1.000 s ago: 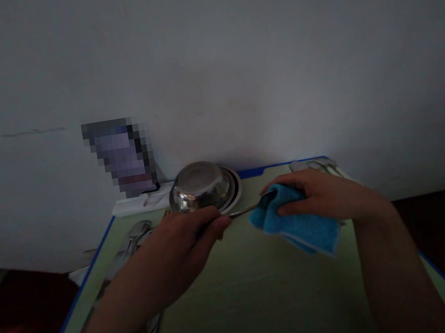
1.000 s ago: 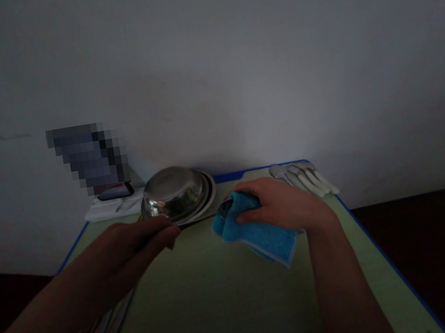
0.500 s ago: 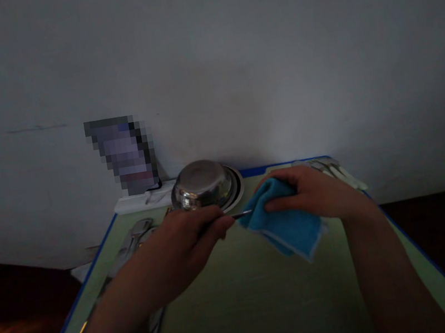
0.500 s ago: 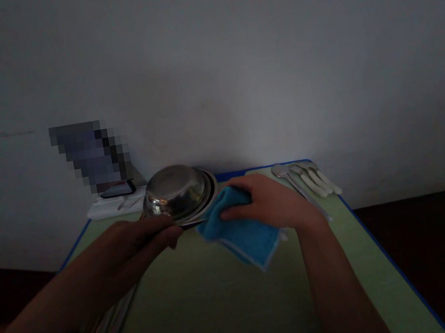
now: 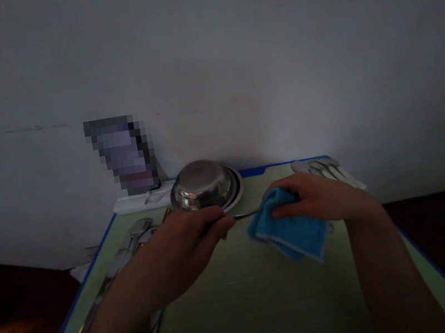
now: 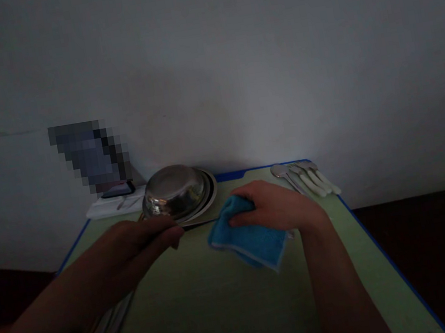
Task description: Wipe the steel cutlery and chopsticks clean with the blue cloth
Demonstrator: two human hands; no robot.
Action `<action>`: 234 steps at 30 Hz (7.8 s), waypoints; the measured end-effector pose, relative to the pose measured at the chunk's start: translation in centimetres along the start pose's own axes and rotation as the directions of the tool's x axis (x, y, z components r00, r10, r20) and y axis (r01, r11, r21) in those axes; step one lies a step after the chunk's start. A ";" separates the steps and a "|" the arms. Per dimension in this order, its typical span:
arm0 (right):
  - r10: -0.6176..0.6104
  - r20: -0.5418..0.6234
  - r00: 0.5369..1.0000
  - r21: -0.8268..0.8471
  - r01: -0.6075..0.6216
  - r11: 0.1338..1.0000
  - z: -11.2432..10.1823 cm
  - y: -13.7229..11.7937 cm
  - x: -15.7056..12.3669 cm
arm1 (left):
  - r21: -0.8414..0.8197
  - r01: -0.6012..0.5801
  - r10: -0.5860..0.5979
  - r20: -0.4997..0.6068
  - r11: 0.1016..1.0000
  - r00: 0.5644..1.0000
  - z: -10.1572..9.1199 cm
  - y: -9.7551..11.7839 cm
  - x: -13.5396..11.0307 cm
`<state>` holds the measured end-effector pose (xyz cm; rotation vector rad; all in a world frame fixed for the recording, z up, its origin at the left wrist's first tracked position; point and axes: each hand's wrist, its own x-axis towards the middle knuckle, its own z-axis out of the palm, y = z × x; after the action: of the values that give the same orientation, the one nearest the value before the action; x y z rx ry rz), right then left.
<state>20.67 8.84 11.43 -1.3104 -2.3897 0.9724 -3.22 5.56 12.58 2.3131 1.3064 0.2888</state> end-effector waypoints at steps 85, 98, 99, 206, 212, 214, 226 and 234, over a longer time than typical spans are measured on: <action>0.294 -0.478 0.828 0.688 0.144 0.711 3.0 -1.6 1.9 | -0.382 -0.112 0.104 -0.043 0.917 0.994 1.8 0.8 1.4; 0.084 -0.450 0.889 0.427 0.131 0.895 1.7 -0.9 1.0 | -0.348 -0.036 0.109 0.193 0.937 0.975 2.6 0.2 1.5; 0.115 -0.502 0.857 0.458 0.150 0.876 1.8 -0.7 1.3 | -0.347 -0.048 0.091 0.110 0.937 0.990 2.5 0.2 1.6; 0.423 -0.649 0.632 0.683 0.238 0.690 5.1 -2.6 3.9 | -0.326 -0.074 0.135 0.168 0.942 0.977 1.5 1.1 0.6; 0.378 -0.610 0.696 0.682 0.218 0.698 4.3 -2.0 3.3 | -0.293 0.026 0.029 0.183 0.956 0.983 1.0 -0.5 0.3; 0.280 -0.563 0.777 0.606 0.159 0.779 3.8 -2.0 2.8 | -0.265 0.029 -0.020 0.035 0.964 0.999 0.5 -1.1 0.3; -0.151 -0.190 0.970 0.128 0.177 0.976 4.4 -3.7 2.2 | -0.076 -0.129 0.092 -0.372 0.989 0.924 0.3 0.0 0.8; -0.168 -0.224 0.960 0.061 0.185 0.981 4.7 -4.0 2.5 | 0.005 -0.113 0.106 -0.389 0.994 0.915 0.2 -0.1 1.0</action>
<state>14.29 7.36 10.33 -1.0912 -2.2311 0.8201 -2.71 6.38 12.31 2.3977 1.3420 0.8321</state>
